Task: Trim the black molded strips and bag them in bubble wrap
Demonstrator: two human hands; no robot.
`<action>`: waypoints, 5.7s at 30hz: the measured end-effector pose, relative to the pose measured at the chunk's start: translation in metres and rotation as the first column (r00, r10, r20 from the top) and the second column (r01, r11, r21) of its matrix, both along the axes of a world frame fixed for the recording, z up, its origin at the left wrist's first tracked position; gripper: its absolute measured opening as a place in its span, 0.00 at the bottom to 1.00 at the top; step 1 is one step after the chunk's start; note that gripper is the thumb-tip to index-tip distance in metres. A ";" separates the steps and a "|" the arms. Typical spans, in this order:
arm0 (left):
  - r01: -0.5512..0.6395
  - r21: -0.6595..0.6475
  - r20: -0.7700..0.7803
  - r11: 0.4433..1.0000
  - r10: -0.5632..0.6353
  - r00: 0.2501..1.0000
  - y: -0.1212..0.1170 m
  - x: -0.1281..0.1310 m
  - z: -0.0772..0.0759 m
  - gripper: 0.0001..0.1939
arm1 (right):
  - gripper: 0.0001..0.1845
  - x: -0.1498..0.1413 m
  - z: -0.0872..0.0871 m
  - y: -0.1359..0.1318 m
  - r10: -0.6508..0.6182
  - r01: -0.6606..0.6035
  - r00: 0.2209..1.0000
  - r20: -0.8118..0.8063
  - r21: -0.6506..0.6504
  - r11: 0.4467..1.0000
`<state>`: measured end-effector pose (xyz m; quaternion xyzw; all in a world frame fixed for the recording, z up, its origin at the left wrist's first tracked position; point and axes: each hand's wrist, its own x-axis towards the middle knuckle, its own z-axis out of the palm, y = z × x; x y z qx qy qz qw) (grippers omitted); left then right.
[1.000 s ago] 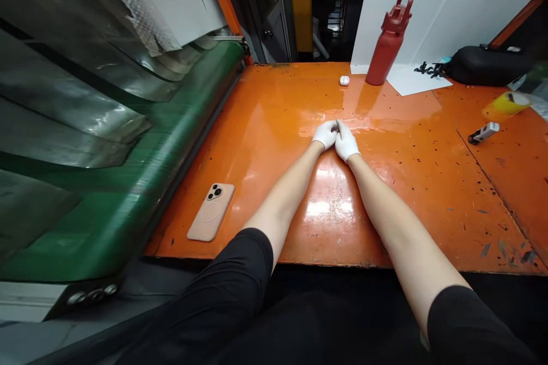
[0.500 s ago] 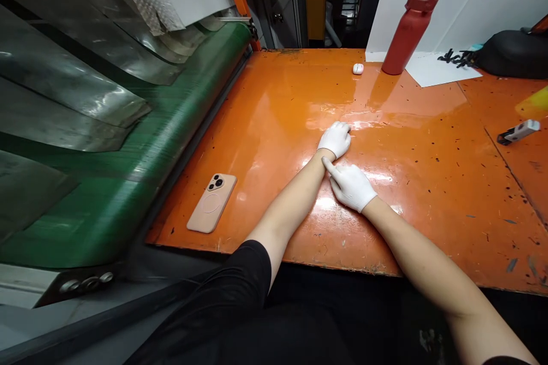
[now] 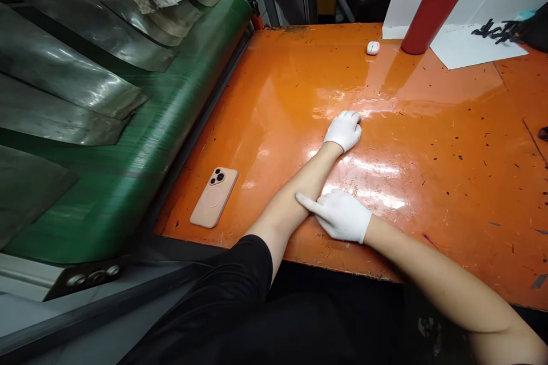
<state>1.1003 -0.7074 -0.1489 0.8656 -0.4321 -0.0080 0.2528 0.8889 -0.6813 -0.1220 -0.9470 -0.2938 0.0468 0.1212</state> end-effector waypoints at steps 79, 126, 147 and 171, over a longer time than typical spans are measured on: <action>-0.001 0.007 -0.059 1.000 0.001 0.998 -0.003 0.003 0.001 0.21 | 0.28 0.011 -0.013 -0.024 -0.394 0.385 0.861 0.322 0.095 0.918; -0.014 0.098 0.030 0.995 0.011 0.999 -0.004 -0.008 0.010 0.18 | 0.28 0.010 -0.006 -0.012 -0.150 0.148 0.989 -0.011 0.244 0.958; -0.018 0.122 0.051 0.992 0.012 0.999 -0.004 -0.009 0.010 0.19 | 0.15 0.008 -0.004 -0.019 -0.087 0.091 0.996 -0.033 0.167 0.982; -0.022 0.154 0.131 0.988 0.002 0.991 -0.005 -0.010 0.007 0.17 | 0.18 0.008 -0.016 -0.019 -0.071 0.052 0.995 0.067 0.251 0.966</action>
